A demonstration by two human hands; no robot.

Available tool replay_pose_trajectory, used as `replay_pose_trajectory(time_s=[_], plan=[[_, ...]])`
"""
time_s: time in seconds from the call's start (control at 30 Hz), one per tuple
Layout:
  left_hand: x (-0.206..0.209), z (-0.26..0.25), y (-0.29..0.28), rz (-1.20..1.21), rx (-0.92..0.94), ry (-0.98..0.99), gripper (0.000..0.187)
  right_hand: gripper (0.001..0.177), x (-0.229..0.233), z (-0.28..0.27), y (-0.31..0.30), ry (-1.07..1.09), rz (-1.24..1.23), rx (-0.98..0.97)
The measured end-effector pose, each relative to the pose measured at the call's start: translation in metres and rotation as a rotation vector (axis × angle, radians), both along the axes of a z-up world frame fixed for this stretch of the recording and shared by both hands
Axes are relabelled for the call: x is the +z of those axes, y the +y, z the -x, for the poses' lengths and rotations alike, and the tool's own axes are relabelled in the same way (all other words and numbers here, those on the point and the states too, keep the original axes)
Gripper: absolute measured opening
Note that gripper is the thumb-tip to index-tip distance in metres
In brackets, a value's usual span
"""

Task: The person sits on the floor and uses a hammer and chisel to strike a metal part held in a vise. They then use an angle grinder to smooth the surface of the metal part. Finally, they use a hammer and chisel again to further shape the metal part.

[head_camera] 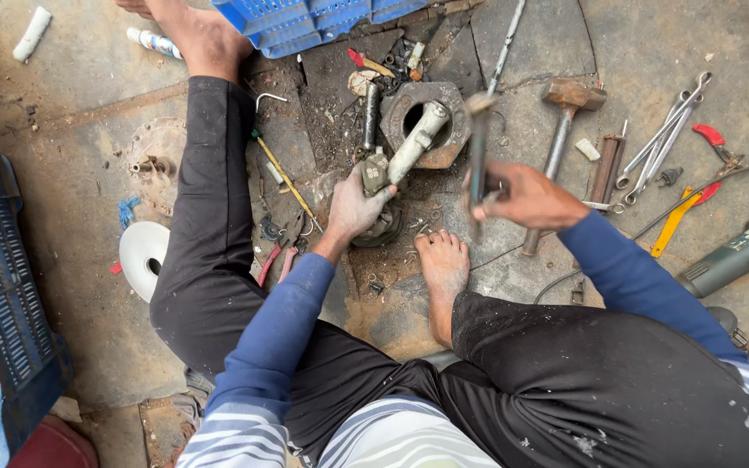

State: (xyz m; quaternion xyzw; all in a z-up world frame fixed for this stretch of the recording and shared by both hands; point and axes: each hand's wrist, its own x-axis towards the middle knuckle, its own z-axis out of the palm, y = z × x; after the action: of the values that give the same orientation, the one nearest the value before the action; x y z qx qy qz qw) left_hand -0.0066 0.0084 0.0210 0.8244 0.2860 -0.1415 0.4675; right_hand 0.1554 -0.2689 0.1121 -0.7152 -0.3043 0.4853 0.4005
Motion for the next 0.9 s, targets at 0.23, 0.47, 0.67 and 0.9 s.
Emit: replay_pose_trajectory(time_s=[0.23, 0.47, 0.67, 0.9], plan=[[0.005, -0.002, 0.001, -0.03, 0.006, -0.041, 0.068, 0.026, 0.001, -0.015, 0.034, -0.158, -0.018, -0.34], [0.012, -0.004, 0.0, -0.045, 0.019, -0.108, 0.061, 0.021, -0.002, -0.018, 0.065, -0.303, -0.338, -0.33], [0.014, -0.002, -0.001, -0.024, 0.03, -0.149, 0.058, 0.021, -0.002, -0.012, 0.072, -0.4, -0.286, -0.283], [0.016, -0.004, 0.0, -0.006, 0.047, -0.143, 0.062, 0.022, -0.003, -0.013, 0.08, -0.435, -0.286, -0.255]])
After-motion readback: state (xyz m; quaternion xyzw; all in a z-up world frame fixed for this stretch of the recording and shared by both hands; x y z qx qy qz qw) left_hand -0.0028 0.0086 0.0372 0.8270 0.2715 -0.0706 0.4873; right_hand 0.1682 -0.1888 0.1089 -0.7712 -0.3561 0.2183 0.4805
